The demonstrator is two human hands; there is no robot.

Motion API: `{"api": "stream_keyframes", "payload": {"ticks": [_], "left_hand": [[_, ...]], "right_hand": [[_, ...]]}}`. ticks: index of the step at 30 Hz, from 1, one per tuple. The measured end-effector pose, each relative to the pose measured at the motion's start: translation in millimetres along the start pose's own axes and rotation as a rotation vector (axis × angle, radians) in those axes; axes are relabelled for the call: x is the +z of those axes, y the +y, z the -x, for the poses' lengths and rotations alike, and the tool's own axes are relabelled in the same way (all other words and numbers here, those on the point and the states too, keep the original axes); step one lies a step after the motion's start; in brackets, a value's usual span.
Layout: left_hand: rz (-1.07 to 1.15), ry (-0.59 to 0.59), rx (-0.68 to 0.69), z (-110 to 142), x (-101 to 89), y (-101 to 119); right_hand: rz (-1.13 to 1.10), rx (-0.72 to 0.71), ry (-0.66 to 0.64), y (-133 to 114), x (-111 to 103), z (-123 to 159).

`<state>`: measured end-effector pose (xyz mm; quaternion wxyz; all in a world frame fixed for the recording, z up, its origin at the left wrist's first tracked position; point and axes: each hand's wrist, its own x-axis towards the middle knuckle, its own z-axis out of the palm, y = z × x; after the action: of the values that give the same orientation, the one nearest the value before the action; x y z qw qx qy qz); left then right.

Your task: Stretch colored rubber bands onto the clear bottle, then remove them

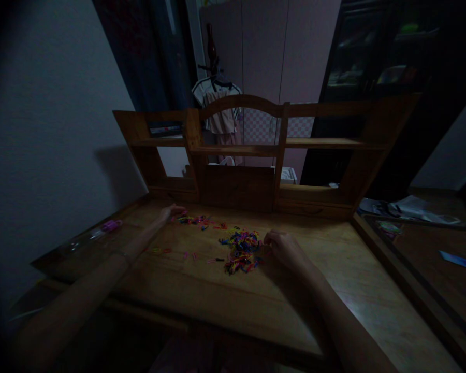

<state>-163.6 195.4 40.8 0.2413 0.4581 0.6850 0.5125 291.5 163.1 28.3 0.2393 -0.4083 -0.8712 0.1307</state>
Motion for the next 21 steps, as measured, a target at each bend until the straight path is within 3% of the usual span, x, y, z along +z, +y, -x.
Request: {"api": "stream_keyframes", "payload": {"ticks": [6, 18, 21], "left_hand": [[0.126, -0.19, -0.093, 13.6, 48.1, 7.8], [0.194, -0.328, 0.04, 113.1, 169.7, 45.5], [0.183, -0.333, 0.082, 130.4, 188.8, 53.1]], "right_hand": [[-0.026, 0.003, 0.008, 0.5, 0.7, -0.6], [-0.021, 0.013, -0.003, -2.0, 0.2, 0.5], [-0.013, 0.02, 0.007, -0.5, 0.8, 0.1]]}}
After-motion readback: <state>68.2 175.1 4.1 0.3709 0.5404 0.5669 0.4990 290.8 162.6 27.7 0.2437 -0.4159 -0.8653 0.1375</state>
